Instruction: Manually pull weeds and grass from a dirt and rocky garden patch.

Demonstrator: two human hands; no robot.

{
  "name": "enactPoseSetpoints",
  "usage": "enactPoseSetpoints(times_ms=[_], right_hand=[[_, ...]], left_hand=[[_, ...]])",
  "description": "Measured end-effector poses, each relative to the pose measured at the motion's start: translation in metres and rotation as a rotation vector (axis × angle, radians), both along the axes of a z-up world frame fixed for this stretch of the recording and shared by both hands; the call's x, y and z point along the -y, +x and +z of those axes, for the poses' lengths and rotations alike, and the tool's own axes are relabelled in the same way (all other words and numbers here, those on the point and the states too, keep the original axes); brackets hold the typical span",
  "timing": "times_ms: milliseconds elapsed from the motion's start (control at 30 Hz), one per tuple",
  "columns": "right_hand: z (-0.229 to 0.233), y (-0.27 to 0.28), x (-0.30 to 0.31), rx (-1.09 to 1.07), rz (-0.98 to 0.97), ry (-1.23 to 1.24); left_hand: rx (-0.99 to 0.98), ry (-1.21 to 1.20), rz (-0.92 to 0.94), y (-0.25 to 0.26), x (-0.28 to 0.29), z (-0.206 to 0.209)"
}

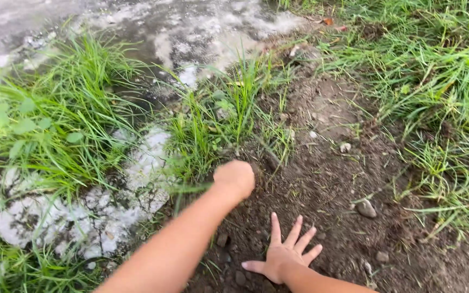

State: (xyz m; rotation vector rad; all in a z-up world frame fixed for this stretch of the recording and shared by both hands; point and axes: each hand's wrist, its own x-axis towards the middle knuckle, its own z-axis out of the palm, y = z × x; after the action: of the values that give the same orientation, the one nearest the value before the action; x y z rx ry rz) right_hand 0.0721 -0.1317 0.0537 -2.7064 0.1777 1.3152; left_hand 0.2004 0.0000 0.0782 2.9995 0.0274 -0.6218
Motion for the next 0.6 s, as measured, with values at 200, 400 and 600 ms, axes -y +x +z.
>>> enactPoseSetpoints(times_ms=[200, 400, 600], right_hand=[[0.007, 0.004, 0.000, -0.047, -0.024, 0.003], [0.009, 0.002, 0.001, -0.003, 0.009, 0.008], [0.007, 0.002, 0.003, 0.034, 0.011, -0.002]], left_hand=[[0.295, 0.524, -0.283, 0.068, -0.092, -0.044], [0.064, 0.290, 0.198, 0.098, -0.158, -0.180], [-0.046, 0.377, 0.275, 0.075, -0.117, -0.149]])
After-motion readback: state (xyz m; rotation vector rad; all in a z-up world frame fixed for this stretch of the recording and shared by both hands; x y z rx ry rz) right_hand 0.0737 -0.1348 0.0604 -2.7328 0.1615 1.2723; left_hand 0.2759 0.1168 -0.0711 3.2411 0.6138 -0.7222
